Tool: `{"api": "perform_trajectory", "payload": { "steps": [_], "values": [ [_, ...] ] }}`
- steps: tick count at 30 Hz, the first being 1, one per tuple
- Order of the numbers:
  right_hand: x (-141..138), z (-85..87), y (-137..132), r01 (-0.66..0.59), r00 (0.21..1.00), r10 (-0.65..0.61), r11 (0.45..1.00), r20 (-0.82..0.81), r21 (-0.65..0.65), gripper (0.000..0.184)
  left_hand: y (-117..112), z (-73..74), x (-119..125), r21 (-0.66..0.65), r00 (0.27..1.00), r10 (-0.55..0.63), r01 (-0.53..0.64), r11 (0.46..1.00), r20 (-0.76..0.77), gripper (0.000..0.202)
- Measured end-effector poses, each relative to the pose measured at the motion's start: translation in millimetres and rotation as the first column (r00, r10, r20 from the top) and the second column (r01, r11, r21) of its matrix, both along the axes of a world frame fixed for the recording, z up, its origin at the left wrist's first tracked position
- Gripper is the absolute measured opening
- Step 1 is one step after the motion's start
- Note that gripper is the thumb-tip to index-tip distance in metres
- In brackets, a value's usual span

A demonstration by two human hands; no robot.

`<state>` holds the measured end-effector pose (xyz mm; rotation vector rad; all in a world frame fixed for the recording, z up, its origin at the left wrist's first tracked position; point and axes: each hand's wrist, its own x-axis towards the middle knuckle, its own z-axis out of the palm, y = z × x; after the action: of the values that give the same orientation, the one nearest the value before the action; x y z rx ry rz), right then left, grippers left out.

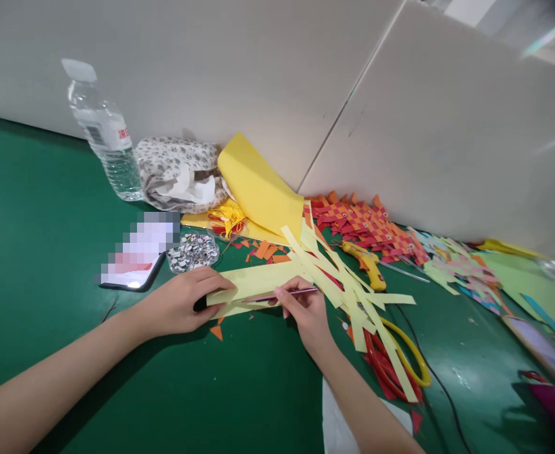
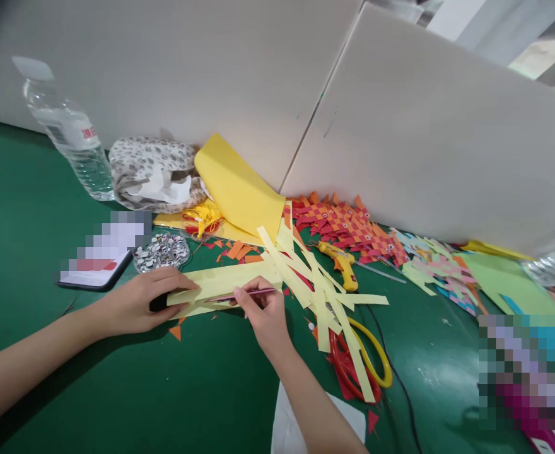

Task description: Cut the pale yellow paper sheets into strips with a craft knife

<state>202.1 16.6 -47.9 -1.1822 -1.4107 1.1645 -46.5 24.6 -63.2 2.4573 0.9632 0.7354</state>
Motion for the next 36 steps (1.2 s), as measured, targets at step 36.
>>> {"api": "perform_trajectory", "payload": {
  "steps": [36],
  "values": [
    [-6, 3.1, -4, -0.038, 0.998, 0.040, 0.999, 0.057, -0.025, 0.027, 1, 6.9, -2, -0.053, 0.995, -0.096, 0.095, 0.994, -0.035, 0.047]
  ]
}}
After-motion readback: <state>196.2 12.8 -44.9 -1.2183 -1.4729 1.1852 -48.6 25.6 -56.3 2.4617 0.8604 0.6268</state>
